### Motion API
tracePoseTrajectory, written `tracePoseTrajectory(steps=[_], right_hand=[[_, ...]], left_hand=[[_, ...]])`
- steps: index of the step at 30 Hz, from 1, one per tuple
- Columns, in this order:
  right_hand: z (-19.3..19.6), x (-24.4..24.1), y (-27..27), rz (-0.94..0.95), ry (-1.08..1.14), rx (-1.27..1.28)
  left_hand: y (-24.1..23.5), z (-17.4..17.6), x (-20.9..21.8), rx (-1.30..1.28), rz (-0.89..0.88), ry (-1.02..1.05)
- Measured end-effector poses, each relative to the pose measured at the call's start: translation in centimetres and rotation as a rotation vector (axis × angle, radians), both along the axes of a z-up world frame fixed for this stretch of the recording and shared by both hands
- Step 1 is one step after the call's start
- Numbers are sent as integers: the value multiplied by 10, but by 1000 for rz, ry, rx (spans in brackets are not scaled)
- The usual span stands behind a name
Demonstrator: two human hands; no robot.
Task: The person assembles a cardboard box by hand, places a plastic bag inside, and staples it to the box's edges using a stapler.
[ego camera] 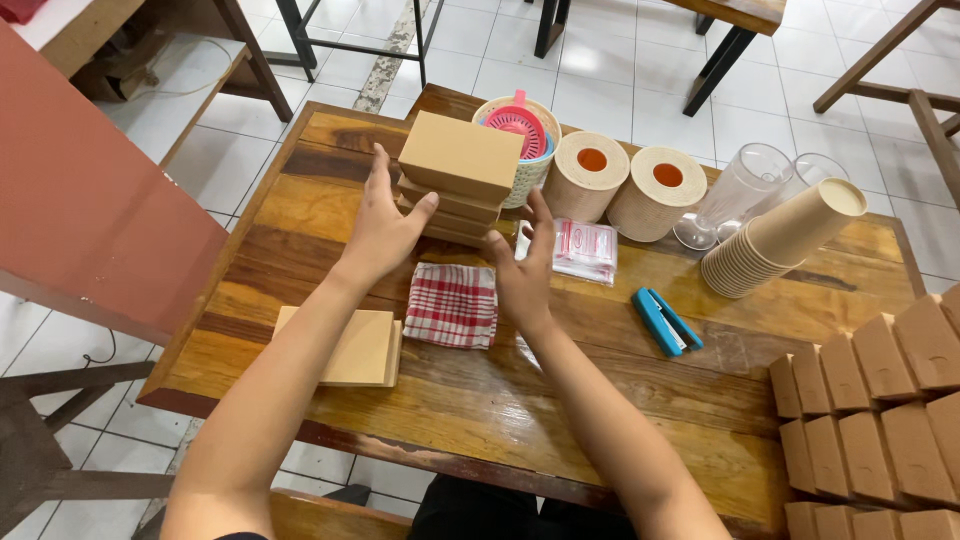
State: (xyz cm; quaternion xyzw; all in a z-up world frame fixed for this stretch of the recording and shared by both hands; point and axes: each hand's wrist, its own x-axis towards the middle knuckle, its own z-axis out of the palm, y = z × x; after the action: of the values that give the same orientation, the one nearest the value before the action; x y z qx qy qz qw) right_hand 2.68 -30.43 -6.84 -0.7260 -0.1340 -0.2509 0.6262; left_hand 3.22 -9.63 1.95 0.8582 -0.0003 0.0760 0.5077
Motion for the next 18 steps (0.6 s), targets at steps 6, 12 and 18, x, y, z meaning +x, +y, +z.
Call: tracePoseTrajectory(steps=[6,12,18], right_hand=[[-58,-23,-11,221,-146,-618],[-88,-46,-4,371,-182,-1102],[-75,-103,-71,396,-138,-1159]], left_hand=[[12,1,-50,186,-129,14],[-2,-11,-119,263,-57,-90],[-59,-48,-200,109,-142,-494]])
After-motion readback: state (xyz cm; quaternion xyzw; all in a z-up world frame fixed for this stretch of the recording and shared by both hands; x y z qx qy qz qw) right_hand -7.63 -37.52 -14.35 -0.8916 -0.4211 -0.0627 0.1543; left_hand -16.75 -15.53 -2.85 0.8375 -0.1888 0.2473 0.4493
